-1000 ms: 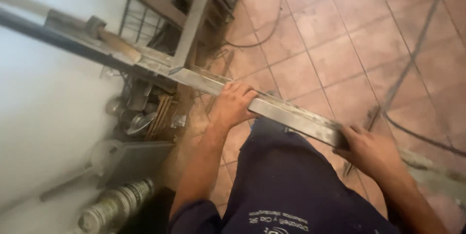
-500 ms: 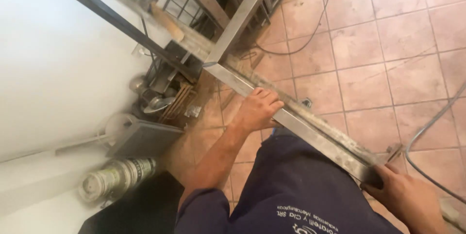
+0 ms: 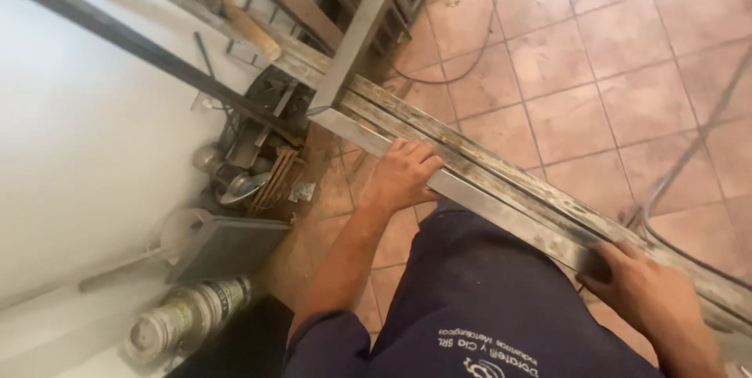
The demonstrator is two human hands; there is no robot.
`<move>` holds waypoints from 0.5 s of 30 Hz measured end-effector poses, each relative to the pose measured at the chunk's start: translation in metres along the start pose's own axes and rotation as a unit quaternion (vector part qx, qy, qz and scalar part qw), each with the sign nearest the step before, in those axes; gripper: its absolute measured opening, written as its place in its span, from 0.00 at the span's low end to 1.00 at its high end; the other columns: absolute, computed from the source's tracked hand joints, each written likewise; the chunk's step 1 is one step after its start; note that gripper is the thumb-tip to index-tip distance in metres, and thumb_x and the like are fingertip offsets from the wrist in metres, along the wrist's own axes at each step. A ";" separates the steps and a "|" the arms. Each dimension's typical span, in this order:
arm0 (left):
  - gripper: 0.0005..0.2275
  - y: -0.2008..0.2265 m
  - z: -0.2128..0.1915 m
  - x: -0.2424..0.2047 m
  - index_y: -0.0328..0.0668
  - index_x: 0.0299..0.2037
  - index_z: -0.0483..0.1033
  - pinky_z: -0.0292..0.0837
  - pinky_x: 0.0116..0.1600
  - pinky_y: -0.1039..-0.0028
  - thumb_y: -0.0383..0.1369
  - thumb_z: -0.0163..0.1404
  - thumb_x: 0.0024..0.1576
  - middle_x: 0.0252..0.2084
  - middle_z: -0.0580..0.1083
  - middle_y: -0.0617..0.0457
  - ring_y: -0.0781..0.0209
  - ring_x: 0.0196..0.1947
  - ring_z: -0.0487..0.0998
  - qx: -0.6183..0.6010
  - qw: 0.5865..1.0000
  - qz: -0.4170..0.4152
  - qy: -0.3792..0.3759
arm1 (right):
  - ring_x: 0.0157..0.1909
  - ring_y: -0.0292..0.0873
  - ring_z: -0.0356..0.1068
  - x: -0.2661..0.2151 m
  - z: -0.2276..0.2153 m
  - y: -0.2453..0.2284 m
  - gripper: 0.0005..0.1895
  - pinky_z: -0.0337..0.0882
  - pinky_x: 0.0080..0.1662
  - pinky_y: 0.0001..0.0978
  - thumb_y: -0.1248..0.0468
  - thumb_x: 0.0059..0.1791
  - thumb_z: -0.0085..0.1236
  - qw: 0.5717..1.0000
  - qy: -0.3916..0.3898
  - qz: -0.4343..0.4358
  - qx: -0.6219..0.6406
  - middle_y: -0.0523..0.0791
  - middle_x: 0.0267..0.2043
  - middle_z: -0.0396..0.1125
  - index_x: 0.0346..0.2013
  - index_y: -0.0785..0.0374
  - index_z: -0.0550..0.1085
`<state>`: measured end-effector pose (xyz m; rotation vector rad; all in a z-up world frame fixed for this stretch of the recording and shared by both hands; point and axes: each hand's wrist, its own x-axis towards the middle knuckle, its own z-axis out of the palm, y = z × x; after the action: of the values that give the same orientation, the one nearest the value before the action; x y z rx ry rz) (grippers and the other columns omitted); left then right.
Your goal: The person measures a rectangular metal frame using a tape measure and a try square. They repeatedly measure the lengths of the sides and diagonals, and use the try square to check the corners for squareness.
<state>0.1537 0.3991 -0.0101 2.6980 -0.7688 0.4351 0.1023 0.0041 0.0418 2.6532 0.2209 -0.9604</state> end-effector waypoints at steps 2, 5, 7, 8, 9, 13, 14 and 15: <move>0.20 0.001 0.001 -0.002 0.48 0.36 0.77 0.66 0.47 0.60 0.47 0.67 0.40 0.37 0.73 0.52 0.49 0.41 0.76 0.001 1.000 0.003 -0.003 | 0.48 0.43 0.81 -0.004 -0.001 -0.003 0.25 0.81 0.44 0.39 0.28 0.44 0.50 1.000 -0.016 0.010 0.000 0.24 0.56 0.68 0.49 0.32 0.69; 0.21 0.002 -0.010 -0.003 0.49 0.38 0.77 0.67 0.51 0.58 0.50 0.66 0.40 0.40 0.74 0.52 0.49 0.44 0.76 0.006 1.000 -0.007 -0.030 | 0.52 0.42 0.80 -0.004 0.002 -0.005 0.27 0.80 0.47 0.40 0.29 0.44 0.50 0.999 -0.020 0.016 0.026 0.25 0.59 0.66 0.52 0.29 0.68; 0.23 0.004 -0.014 -0.004 0.50 0.40 0.78 0.68 0.54 0.56 0.52 0.65 0.41 0.44 0.74 0.52 0.49 0.48 0.76 -0.005 0.999 0.003 -0.051 | 0.55 0.43 0.79 -0.008 0.001 -0.004 0.29 0.79 0.50 0.42 0.29 0.42 0.52 0.998 -0.011 0.036 0.060 0.24 0.61 0.65 0.55 0.27 0.68; 0.22 0.002 -0.014 -0.003 0.51 0.42 0.77 0.67 0.54 0.57 0.51 0.65 0.42 0.44 0.74 0.53 0.49 0.47 0.75 -0.015 0.999 0.002 -0.043 | 0.53 0.43 0.79 -0.013 -0.002 -0.008 0.29 0.80 0.48 0.41 0.30 0.43 0.52 0.995 -0.023 0.054 0.077 0.24 0.62 0.65 0.55 0.28 0.67; 0.22 0.000 -0.015 -0.001 0.53 0.43 0.76 0.66 0.54 0.58 0.50 0.66 0.42 0.45 0.73 0.55 0.50 0.46 0.75 -0.026 0.999 0.001 -0.036 | 0.52 0.43 0.79 -0.018 -0.005 -0.010 0.28 0.80 0.47 0.41 0.30 0.44 0.51 0.992 -0.033 0.072 0.094 0.23 0.62 0.65 0.56 0.29 0.66; 0.25 -0.016 -0.008 -0.005 0.46 0.42 0.77 0.64 0.48 0.58 0.61 0.51 0.55 0.46 0.74 0.49 0.47 0.43 0.74 -0.043 0.998 0.056 0.005 | 0.43 0.49 0.79 -0.029 0.027 -0.015 0.31 0.77 0.39 0.45 0.31 0.40 0.58 0.981 0.057 0.127 0.136 0.32 0.51 0.68 0.51 0.39 0.67; 0.23 -0.014 -0.007 -0.005 0.49 0.42 0.76 0.65 0.50 0.59 0.56 0.60 0.47 0.46 0.74 0.52 0.49 0.43 0.75 -0.026 0.999 0.040 -0.008 | 0.46 0.49 0.80 -0.032 0.029 -0.015 0.32 0.78 0.43 0.47 0.30 0.41 0.57 0.972 0.036 0.152 0.173 0.29 0.57 0.66 0.55 0.33 0.66; 0.25 -0.014 -0.006 -0.003 0.51 0.42 0.76 0.66 0.51 0.60 0.51 0.68 0.39 0.46 0.75 0.54 0.51 0.44 0.76 -0.009 0.999 0.025 -0.020 | 0.50 0.49 0.80 -0.034 0.030 -0.014 0.34 0.79 0.47 0.48 0.30 0.41 0.56 0.961 0.016 0.176 0.211 0.27 0.63 0.64 0.60 0.26 0.64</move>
<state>0.1578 0.4144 -0.0089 2.6839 -0.8483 0.3863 0.0550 0.0053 0.0389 2.9382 -0.4907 -0.9241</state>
